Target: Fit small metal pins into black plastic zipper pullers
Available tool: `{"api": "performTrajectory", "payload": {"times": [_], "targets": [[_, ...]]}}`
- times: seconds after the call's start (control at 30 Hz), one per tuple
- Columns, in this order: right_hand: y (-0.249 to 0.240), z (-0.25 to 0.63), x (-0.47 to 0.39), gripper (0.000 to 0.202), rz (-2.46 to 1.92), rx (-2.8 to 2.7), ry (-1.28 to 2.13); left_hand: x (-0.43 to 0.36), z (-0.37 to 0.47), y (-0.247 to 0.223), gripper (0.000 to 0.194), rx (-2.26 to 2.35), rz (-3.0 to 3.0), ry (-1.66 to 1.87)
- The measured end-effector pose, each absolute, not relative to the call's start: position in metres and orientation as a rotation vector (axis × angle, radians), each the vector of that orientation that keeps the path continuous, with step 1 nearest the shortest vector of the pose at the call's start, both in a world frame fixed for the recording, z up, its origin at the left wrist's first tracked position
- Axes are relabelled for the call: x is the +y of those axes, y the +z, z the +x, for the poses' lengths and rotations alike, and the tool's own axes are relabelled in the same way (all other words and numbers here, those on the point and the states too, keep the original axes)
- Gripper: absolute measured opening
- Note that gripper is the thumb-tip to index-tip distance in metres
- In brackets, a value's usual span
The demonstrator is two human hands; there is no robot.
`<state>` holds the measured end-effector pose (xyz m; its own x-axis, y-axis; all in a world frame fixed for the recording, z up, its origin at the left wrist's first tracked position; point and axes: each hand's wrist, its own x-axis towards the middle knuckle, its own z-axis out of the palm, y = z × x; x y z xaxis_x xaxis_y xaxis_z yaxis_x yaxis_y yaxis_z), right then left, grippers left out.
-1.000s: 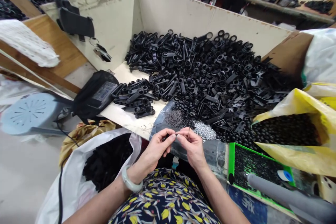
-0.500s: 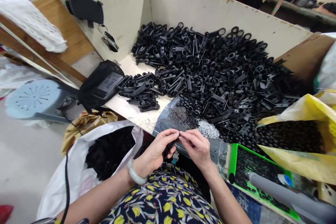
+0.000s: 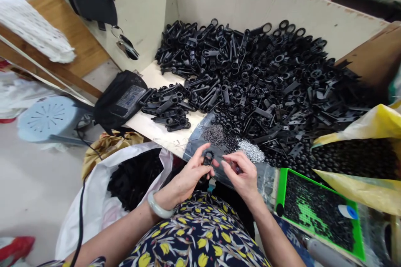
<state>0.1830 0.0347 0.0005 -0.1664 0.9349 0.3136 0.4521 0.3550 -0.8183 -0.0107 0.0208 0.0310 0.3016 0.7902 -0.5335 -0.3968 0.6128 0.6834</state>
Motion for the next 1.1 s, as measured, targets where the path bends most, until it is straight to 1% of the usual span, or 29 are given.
{"api": "performTrajectory", "payload": {"times": [0.1,0.17,0.3,0.47,0.63,0.7,0.87,1.1], "targets": [[-0.004,0.181,0.031,0.008,-1.193,-1.816,0.760,0.020,-0.011,0.027,0.083,1.006,0.466,0.801],[-0.006,0.178,0.030,0.008,-1.184,-1.834,0.776,0.020,-0.012,0.025,0.080,1.008,0.455,0.790],[-0.008,0.175,0.031,0.010,-1.154,-1.896,0.796,0.022,-0.012,0.024,0.065,1.025,0.425,0.793],[-0.007,0.173,0.034,0.013,-1.105,-2.009,0.745,0.023,-0.013,0.024,0.058,1.052,0.408,0.776],[-0.005,0.172,0.037,0.014,-1.070,-2.123,0.656,0.021,-0.013,0.023,0.038,1.011,0.473,0.764],[-0.004,0.173,0.039,0.014,-1.062,-2.154,0.622,0.021,-0.013,0.023,0.035,1.002,0.506,0.762],[-0.005,0.174,0.040,0.016,-1.090,-2.208,0.632,0.019,-0.013,0.025,0.036,1.023,0.596,0.758],[-0.004,0.170,0.038,0.017,-1.162,-2.194,0.682,0.016,-0.012,0.018,0.058,1.080,0.644,0.725]]}}
